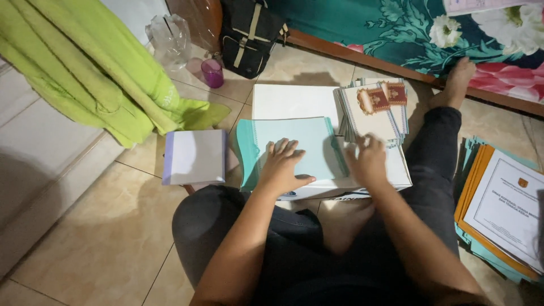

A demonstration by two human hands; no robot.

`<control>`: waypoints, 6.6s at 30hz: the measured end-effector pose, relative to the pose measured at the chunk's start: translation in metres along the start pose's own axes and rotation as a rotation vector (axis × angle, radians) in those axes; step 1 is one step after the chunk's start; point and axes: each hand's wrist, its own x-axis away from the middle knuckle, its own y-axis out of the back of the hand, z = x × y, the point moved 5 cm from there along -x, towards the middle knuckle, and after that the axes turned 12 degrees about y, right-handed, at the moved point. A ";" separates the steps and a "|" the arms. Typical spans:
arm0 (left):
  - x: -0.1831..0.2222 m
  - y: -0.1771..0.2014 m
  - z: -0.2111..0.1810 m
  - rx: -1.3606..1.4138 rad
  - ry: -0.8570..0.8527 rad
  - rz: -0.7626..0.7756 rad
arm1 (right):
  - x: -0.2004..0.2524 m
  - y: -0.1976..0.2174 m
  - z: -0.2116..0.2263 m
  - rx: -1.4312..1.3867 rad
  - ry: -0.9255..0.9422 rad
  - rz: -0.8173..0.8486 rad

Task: Folding printed document covers and stacking them into a box.

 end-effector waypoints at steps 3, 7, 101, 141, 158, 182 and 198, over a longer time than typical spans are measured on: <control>-0.005 -0.007 0.005 -0.002 -0.009 -0.024 | 0.029 -0.074 -0.009 -0.260 -0.090 0.333; -0.001 -0.001 0.003 0.015 0.019 0.004 | 0.017 -0.008 0.027 -0.372 -0.082 0.213; 0.007 -0.014 0.023 0.009 0.055 -0.067 | -0.038 0.081 0.117 -1.248 -0.144 0.501; 0.036 -0.023 -0.063 -0.106 -0.158 -0.681 | 0.035 -0.005 0.018 -1.518 -0.830 0.440; -0.011 -0.039 0.006 -0.071 0.063 0.077 | -0.039 -0.054 -0.122 0.259 -0.180 0.190; -0.002 -0.002 0.006 0.209 0.025 -0.096 | 0.006 0.072 0.066 -0.236 0.001 0.091; 0.002 0.030 0.041 0.188 0.038 -0.700 | 0.015 0.033 0.138 -0.319 0.450 0.609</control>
